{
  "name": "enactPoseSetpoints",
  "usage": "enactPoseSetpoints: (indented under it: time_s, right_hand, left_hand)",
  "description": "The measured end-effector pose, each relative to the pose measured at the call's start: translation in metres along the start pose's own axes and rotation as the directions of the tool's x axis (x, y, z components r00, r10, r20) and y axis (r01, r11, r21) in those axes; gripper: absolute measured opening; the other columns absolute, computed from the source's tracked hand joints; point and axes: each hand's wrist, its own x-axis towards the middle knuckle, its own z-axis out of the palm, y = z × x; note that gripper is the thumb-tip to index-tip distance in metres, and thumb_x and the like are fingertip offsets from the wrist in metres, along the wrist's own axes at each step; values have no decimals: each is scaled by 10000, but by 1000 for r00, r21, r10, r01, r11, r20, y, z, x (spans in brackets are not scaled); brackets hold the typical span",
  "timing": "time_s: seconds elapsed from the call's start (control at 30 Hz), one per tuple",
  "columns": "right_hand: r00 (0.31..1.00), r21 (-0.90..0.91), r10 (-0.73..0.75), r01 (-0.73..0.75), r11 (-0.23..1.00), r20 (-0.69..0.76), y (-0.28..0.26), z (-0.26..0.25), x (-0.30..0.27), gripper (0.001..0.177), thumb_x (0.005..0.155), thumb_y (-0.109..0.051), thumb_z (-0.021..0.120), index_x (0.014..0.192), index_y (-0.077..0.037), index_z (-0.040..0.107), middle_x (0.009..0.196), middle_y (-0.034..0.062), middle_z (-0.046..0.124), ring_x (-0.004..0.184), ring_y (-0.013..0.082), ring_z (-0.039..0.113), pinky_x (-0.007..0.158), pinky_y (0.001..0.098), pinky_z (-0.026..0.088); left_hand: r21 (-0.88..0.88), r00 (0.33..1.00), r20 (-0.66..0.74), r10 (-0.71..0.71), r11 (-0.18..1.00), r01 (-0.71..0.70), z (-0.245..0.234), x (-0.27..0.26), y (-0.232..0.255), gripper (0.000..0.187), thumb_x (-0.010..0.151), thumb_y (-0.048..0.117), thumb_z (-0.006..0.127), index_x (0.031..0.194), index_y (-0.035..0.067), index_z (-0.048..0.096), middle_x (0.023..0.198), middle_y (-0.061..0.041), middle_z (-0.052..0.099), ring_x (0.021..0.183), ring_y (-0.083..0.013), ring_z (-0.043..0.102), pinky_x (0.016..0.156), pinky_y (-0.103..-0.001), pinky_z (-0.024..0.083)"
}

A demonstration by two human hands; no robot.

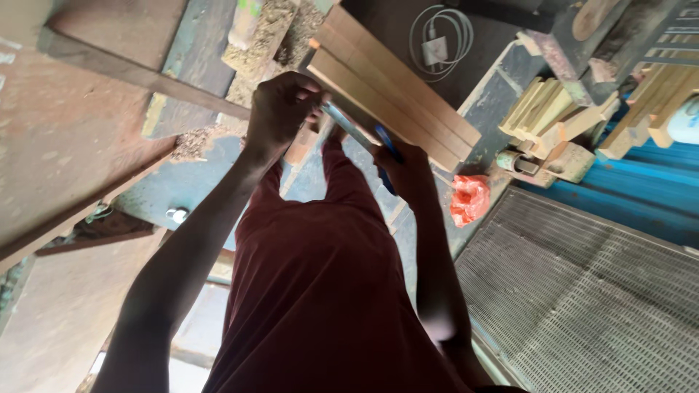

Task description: The person uses a metal ruler and a blue pen to measure and mark lines on a wooden plank. They repeatedly position the ruler, draw lines, and adjust the plank's orientation on a workbench.

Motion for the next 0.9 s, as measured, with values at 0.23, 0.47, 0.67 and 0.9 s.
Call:
enactPoseSetpoints:
  time_s: [0.23, 0.47, 0.67, 0.9]
  right_hand:
    - [999, -39, -22, 24, 999, 38, 0, -2, 73, 322, 931, -292, 715, 738, -34, 710, 596, 36, 652, 542, 100, 621, 551, 300, 491]
    - [991, -63, -52, 60, 996, 127, 6, -13, 111, 356, 928, -335, 715, 736, -35, 707, 605, 53, 651, 561, 121, 625, 575, 319, 492]
    - [988, -74, -42, 54, 996, 151, 10, -10, 121, 399, 950, -376, 679, 729, -44, 686, 594, 62, 639, 550, 158, 637, 572, 339, 491]
    - [994, -159, -54, 69, 985, 97, 4, -8, 124, 364, 936, -373, 658, 769, -54, 709, 631, 82, 675, 584, 218, 684, 592, 389, 508]
  left_hand:
    - [408, 900, -202, 387, 868, -282, 9, 41, -29, 53, 970, 6, 765, 1019, 3, 785, 931, -87, 760, 784, -114, 717, 679, -257, 565]
    - [402, 905, -297, 305, 899, -171, 18, 54, -50, 94, 978, 22, 756, 1065, -14, 759, 982, -107, 749, 833, -141, 733, 714, -242, 576]
    - [462, 894, -338, 295, 879, -115, 25, 62, -51, 88, 997, 42, 743, 1058, -10, 778, 1007, -101, 752, 851, -143, 735, 740, -255, 590]
    - [416, 896, -389, 215, 909, -38, 26, 68, -51, 109, 1004, 102, 797, 1044, 0, 800, 980, -96, 759, 831, -138, 713, 748, -244, 564]
